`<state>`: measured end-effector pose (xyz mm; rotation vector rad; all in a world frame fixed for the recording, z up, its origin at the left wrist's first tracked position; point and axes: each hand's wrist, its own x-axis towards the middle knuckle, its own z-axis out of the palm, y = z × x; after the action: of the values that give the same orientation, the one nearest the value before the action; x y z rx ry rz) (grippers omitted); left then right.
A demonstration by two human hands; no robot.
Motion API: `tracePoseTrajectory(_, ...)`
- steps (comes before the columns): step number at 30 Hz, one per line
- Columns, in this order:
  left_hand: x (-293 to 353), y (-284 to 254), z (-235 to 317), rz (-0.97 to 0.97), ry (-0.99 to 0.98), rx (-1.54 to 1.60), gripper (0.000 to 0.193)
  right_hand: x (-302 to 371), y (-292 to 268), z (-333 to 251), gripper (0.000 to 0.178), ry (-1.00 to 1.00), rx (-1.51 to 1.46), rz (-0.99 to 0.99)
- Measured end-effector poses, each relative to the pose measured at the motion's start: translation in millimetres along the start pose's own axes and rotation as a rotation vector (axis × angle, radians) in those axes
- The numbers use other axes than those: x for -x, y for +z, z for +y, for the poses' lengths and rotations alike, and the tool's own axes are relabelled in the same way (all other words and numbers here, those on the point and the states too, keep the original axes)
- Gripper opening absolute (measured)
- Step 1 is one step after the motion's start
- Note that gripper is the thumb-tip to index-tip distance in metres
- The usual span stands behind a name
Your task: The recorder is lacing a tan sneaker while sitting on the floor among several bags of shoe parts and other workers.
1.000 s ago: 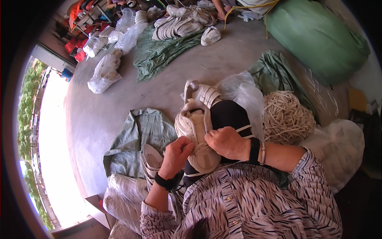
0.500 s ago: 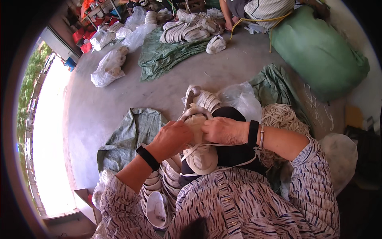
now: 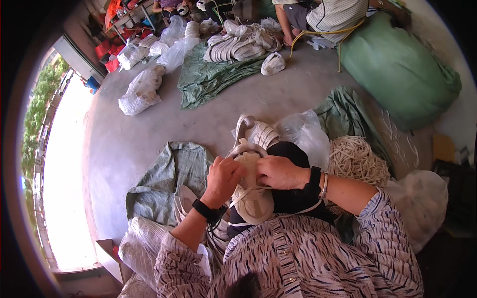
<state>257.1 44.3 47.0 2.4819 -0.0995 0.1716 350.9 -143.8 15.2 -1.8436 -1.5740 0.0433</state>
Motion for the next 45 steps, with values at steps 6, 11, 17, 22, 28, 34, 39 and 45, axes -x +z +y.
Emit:
tracePoseTrajectory(6, 10, 14, 6, 0.239, -0.171, 0.49, 0.016, -43, -44, -16, 0.015, 0.742, -1.026, 0.013)
tracePoseTrajectory(11, 10, 19, 7, 0.29, -0.22, 0.97, 0.018, -35, -17, -32, 0.022, 0.437, -0.957, -0.035)
tracePoseTrajectory(17, 7, 15, 1, 0.213, -0.142, 0.931, 0.017, -39, -28, -51, 0.014, 0.739, -1.06, -0.046)
tracePoseTrajectory(22, 9, -5, 11, 0.015, -0.016, 0.708, 0.043, -68, -105, -100, 0.011, -0.051, -0.828, 0.117)
tracePoseTrajectory(28, 9, -14, 40, 0.216, -0.136, 1.436, 0.024, -38, -99, -67, 0.018, 0.288, -1.223, 0.306)
tracePoseTrajectory(34, 94, -82, -123, 0.875, -0.317, 1.733, 0.023, 106, -176, 57, 0.02, 0.456, -1.798, 0.963)
tracePoseTrajectory(39, 88, -88, -64, 0.837, -0.365, 1.191, 0.024, 218, -205, 103, 0.019, 0.746, -1.351, 1.167)
tracePoseTrajectory(45, 41, -28, 59, 0.006, 0.14, -0.191, 0.025, 59, -93, 19, 0.018, 0.832, -0.819, 0.325)
